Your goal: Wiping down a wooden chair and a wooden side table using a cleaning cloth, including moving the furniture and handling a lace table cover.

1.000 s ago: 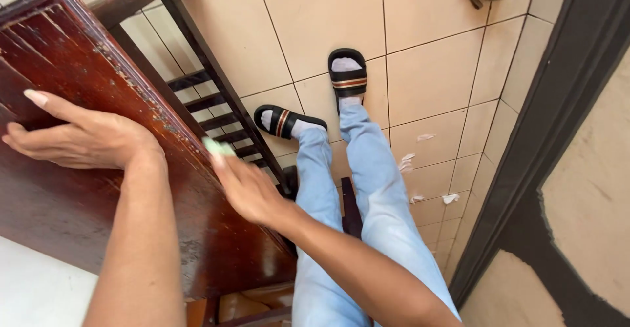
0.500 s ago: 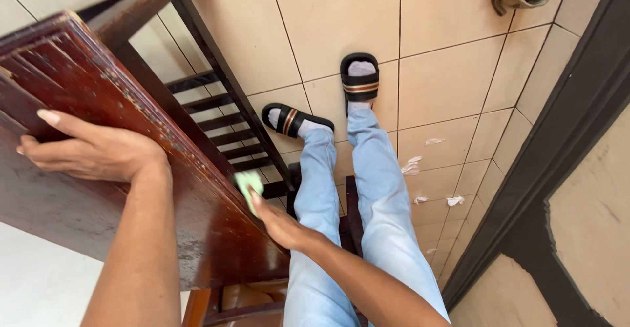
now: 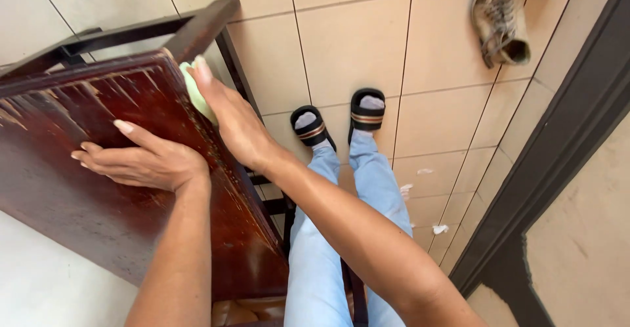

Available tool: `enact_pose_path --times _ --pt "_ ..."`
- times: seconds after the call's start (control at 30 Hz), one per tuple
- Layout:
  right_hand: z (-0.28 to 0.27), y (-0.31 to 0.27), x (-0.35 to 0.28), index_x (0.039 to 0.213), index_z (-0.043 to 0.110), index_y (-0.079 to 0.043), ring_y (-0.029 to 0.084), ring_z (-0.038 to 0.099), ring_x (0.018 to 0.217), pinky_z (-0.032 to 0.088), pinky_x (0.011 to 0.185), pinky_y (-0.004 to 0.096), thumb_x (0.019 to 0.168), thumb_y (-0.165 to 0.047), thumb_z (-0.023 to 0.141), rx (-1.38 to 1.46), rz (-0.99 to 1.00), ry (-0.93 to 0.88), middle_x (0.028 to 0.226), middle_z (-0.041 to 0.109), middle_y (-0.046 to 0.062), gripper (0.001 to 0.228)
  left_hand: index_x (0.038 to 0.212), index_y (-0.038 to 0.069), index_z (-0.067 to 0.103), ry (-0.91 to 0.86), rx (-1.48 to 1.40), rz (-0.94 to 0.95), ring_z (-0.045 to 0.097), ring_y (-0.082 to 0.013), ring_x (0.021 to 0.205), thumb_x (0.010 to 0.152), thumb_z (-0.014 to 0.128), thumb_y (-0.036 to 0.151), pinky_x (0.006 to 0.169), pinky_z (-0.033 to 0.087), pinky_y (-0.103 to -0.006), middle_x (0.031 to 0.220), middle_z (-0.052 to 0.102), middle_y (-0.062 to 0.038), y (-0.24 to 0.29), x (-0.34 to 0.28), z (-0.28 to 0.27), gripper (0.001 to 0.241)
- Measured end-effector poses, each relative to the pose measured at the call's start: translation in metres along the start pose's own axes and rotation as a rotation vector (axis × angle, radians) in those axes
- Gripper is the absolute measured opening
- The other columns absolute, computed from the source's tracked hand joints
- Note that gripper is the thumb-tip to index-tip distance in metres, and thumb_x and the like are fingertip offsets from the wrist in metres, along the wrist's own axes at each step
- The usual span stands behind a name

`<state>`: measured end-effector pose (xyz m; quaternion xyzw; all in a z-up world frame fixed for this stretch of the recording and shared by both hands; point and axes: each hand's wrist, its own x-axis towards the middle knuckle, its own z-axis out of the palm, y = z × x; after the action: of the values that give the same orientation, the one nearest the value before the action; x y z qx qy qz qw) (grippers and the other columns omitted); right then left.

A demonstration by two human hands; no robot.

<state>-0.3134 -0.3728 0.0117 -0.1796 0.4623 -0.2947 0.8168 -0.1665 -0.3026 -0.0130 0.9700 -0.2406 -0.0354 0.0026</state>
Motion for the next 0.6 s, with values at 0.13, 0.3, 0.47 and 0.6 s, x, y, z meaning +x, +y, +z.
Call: enact_pose_path --times 0.13,0.3,0.47,0.6 --pt "0.009 0.034 -0.021 0.159 0.037 0.0 0.029 0.025 0.153 0.021 0.123 0.038 0.115 -0.056 0.028 -0.35 -0.267 0.03 0.161 0.041 0.023 0.072 0.163 -0.006 0.015 -0.016 -0.01 0.012 0.009 -0.0394 0.162 0.114 0.033 0.059 0.132 0.013 -0.0554 0.171 0.013 -0.028 0.001 0.0 -0.001 0.083" --pt "0.026 0.029 -0.022 0.134 0.064 0.004 0.015 0.059 0.111 0.049 0.1 0.03 0.108 -0.021 0.059 0.039 -0.064 0.473 0.123 0.068 0.012 0.036 0.162 -0.006 0.019 -0.003 -0.022 0.073 0.008 -0.0417 0.163 0.115 0.038 0.051 0.133 0.014 -0.0577 0.171 0.011 -0.03 -0.002 -0.001 -0.004 0.076" --pt "0.004 0.019 0.034 0.145 0.056 -0.002 0.024 0.044 0.145 0.024 0.125 0.041 0.115 -0.036 0.035 -0.25 -0.281 0.108 0.148 0.056 0.018 0.049 0.162 -0.009 0.015 0.011 -0.068 0.125 0.005 -0.0429 0.164 0.115 0.04 0.049 0.134 0.009 -0.0609 0.172 0.007 -0.03 0.007 0.001 -0.009 0.078" --pt "-0.047 0.039 0.107 0.148 0.056 -0.014 0.034 0.032 0.158 0.015 0.133 0.052 0.114 -0.046 0.022 -0.919 -0.334 -0.044 0.157 0.052 0.017 0.058 0.162 -0.009 0.012 -0.008 -0.045 0.161 0.004 -0.0447 0.164 0.113 0.04 0.046 0.133 0.007 -0.0628 0.171 0.005 -0.031 0.002 0.004 -0.005 0.079"
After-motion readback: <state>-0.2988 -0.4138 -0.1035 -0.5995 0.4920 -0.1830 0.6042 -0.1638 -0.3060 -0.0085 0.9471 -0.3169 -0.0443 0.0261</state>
